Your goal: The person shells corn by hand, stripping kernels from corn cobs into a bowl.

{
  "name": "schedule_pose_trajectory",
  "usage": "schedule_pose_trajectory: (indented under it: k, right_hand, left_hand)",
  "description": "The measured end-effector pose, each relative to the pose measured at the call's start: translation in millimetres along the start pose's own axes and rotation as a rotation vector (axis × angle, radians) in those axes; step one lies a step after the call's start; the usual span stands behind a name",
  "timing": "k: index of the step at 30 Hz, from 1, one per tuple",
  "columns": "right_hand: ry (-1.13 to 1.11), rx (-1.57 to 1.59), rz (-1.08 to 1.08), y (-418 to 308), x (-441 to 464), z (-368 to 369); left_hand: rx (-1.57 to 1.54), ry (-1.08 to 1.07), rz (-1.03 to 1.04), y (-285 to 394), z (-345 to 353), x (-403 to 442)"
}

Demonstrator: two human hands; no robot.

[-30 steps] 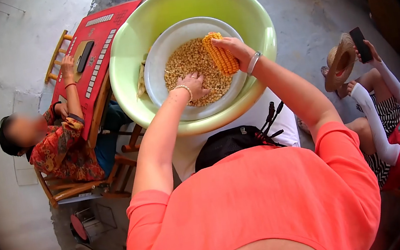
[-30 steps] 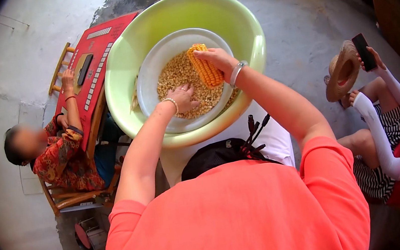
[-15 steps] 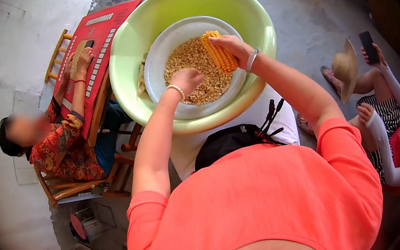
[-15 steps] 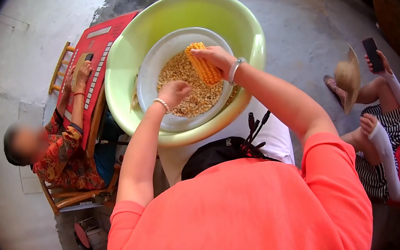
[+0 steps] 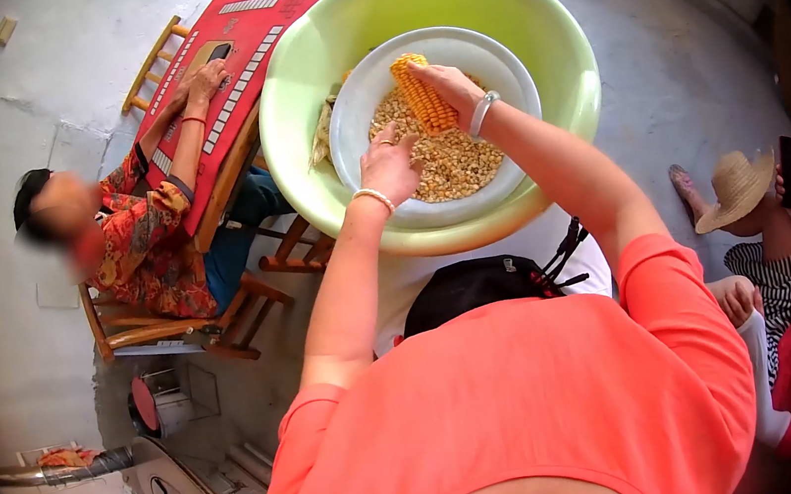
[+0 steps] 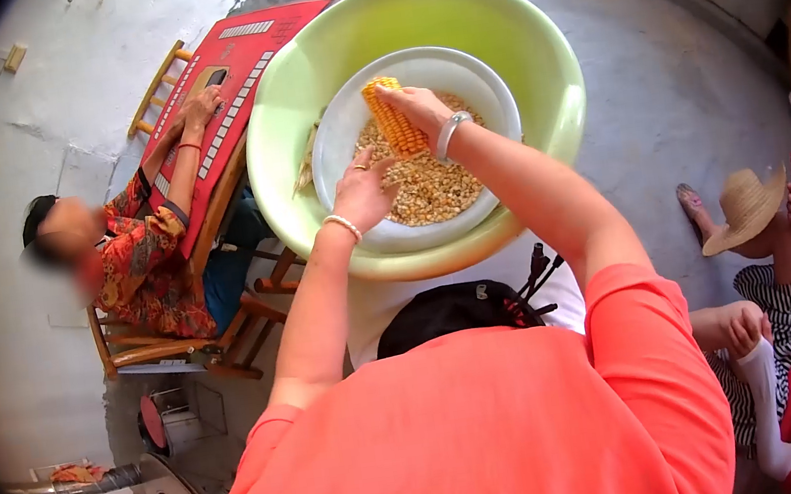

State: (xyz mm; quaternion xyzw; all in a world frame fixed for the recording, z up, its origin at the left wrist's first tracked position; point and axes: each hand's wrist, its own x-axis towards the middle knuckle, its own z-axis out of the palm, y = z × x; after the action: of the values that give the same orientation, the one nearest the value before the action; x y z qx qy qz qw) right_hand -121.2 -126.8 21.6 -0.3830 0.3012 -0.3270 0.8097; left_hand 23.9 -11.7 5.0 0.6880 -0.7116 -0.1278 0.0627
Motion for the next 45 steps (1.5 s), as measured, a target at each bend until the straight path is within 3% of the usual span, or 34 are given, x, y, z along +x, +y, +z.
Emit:
schedule_pose_trajectory:
  k: [2, 3, 7, 11, 14, 15, 18, 21, 24, 28, 32, 37, 45]
  right_hand:
    - [0.045, 0.047, -0.049, 4.7, 8.2, -14.0]
    - [0.061, 0.068, -0.047, -2.0, 4.1, -16.2]
    - [0.092, 0.132, -0.065, -8.1, -2.1, -26.8]
    - [0.057, 0.126, -0.143, -5.8, 0.6, -24.7]
    - [-0.013, 0.062, -0.165, -6.4, 5.2, -23.9]
    - [-0.033, 0.064, -0.161, -10.3, 1.0, -19.3]
    - [-0.15, 0.03, -0.124, -9.3, -5.0, -15.6]
    - [-0.28, -0.14, -0.169, -5.1, -8.3, -4.2]
    - [-0.294, -0.389, -0.194, 1.8, -6.9, 3.3]
    - [-0.328, -0.422, -0.189, -1.1, -17.4, 12.6]
    - [-0.397, -0.722, -0.305, 0.7, -18.8, 11.3]
    - [-0.392, -0.834, -0.314, -11.4, -28.8, 17.4]
    - [-0.393, -0.982, -0.467, -11.9, -26.9, 17.0]
  left_hand:
    - [0.32, -0.179, 0.055, 15.8, -3.8, 2.9]
    - [0.317, -0.34, 0.034, 20.7, -3.2, 7.1]
    - [0.469, -0.638, 0.074, 35.3, 13.6, 26.9]
    - [0.464, -0.495, 0.194, 24.0, 28.1, 41.3]
    - [0.1, -0.474, 0.165, 5.5, 25.8, 55.3]
    - [-0.283, -0.17, 0.091, 0.0, 23.9, 44.7]
    - [-0.824, 0.121, -0.321, 6.1, -9.6, 29.6]
    - [-1.302, 0.58, -0.311, 11.8, -9.1, 3.2]
    - [-1.405, 0.818, -0.33, 19.4, -12.4, -5.4]
    - [-1.281, 0.885, -0.302, 19.0, -19.8, -11.0]
    - [-1.156, 0.982, -0.194, 20.0, -19.9, -14.5]
    - [-1.108, 0.984, 0.013, 19.9, -14.0, -18.5]
    - [-0.967, 0.976, 0.124, 20.5, -15.5, -17.6]
